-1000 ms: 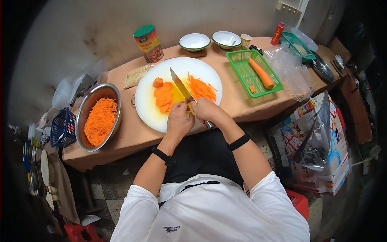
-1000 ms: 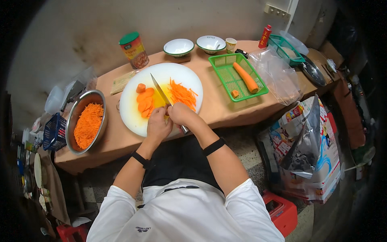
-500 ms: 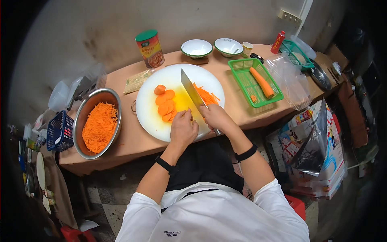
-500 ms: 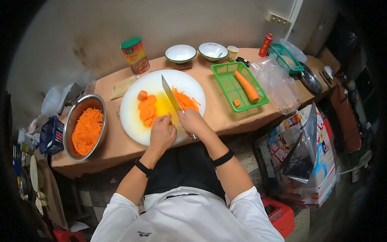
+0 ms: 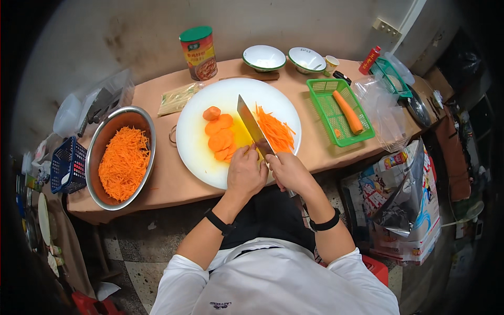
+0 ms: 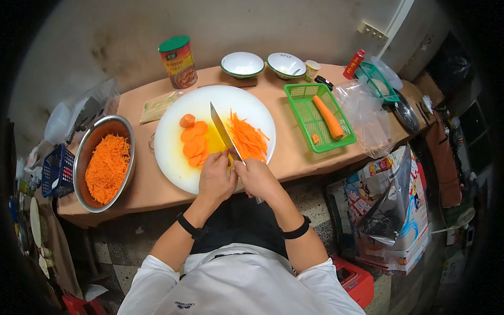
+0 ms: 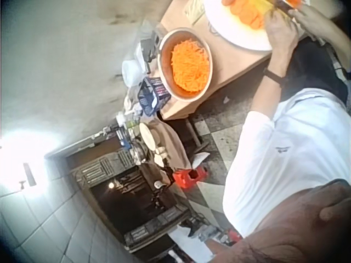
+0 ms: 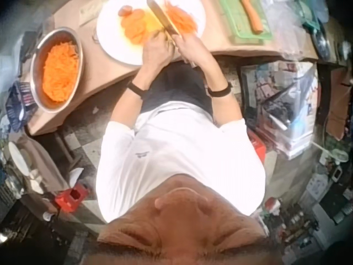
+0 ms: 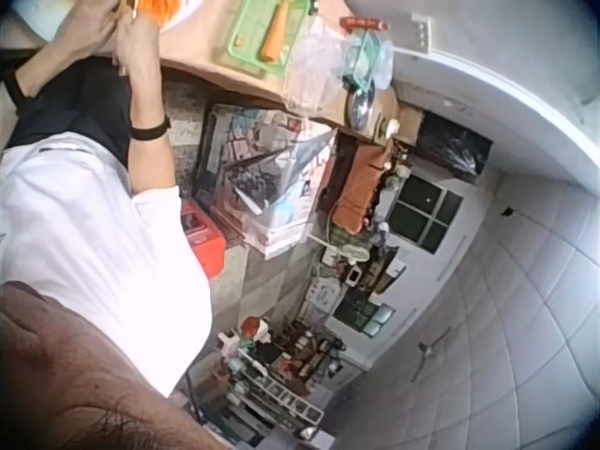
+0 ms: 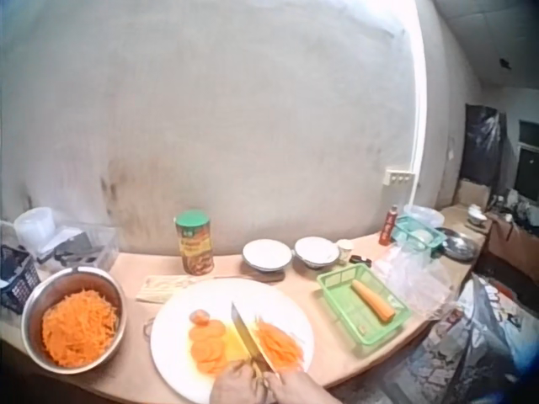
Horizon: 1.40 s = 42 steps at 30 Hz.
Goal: Slicing a carrot into rounds and julienning them on a cutting board using a cleaver.
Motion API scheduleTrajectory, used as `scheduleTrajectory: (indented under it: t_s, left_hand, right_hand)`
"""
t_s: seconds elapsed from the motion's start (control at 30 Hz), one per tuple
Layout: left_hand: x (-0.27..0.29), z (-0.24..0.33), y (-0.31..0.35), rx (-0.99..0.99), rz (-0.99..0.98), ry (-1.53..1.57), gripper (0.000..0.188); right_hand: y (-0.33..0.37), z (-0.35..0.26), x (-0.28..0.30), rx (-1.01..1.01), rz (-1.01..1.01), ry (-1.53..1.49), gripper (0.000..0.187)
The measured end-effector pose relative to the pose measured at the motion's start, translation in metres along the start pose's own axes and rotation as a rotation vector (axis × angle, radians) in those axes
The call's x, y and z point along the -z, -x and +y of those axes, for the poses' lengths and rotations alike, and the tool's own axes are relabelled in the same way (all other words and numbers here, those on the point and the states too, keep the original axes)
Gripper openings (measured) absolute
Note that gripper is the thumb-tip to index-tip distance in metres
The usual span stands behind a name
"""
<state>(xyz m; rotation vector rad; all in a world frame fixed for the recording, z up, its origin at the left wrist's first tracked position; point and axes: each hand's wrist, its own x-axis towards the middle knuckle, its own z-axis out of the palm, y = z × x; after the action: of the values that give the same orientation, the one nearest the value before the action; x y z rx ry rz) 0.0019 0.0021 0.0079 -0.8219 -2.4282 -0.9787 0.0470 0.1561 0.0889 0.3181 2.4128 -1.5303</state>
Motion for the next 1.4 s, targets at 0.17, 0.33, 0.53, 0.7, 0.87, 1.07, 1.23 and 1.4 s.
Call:
scheduleTrajectory:
  t_s: [0.17,0.33,0.53,0.7,0.87,1.07,1.23,1.4]
  left_hand:
    - [0.001,0.000,0.001,0.002,-0.011,0.017,0.048]
    - [0.003,0.002,0.000,0.007,-0.007,0.025,0.048]
    - [0.002,0.000,-0.001,-0.011,0.006,0.030,0.050]
    - [0.002,0.001,-0.002,-0.018,0.014,0.042,0.050]
    - [0.004,0.002,-0.003,-0.016,0.034,0.035,0.045]
    - [0.003,0.001,-0.001,0.027,-0.009,0.055,0.045]
    - [0.000,0.002,0.001,0.020,0.002,0.021,0.043]
    - [0.001,-0.002,0.005,-0.024,0.064,0.069,0.040]
  right_hand:
    - [-0.001,0.007,-0.001,0.047,0.010,0.002,0.053]
    - [-0.001,0.001,-0.001,0.013,-0.011,-0.007,0.053]
    - [-0.002,-0.003,-0.001,-0.006,-0.026,0.042,0.054]
    - [-0.005,-0.010,0.002,-0.040,-0.044,0.092,0.054]
    - [-0.010,-0.012,0.001,-0.052,-0.064,0.120,0.055]
    - [-0.033,-0.002,-0.002,-0.038,-0.007,0.075,0.055]
    - [-0.030,0.004,0.007,0.017,0.083,-0.093,0.050]
    - [-0.002,-0.002,0.011,0.066,0.129,-0.144,0.045]
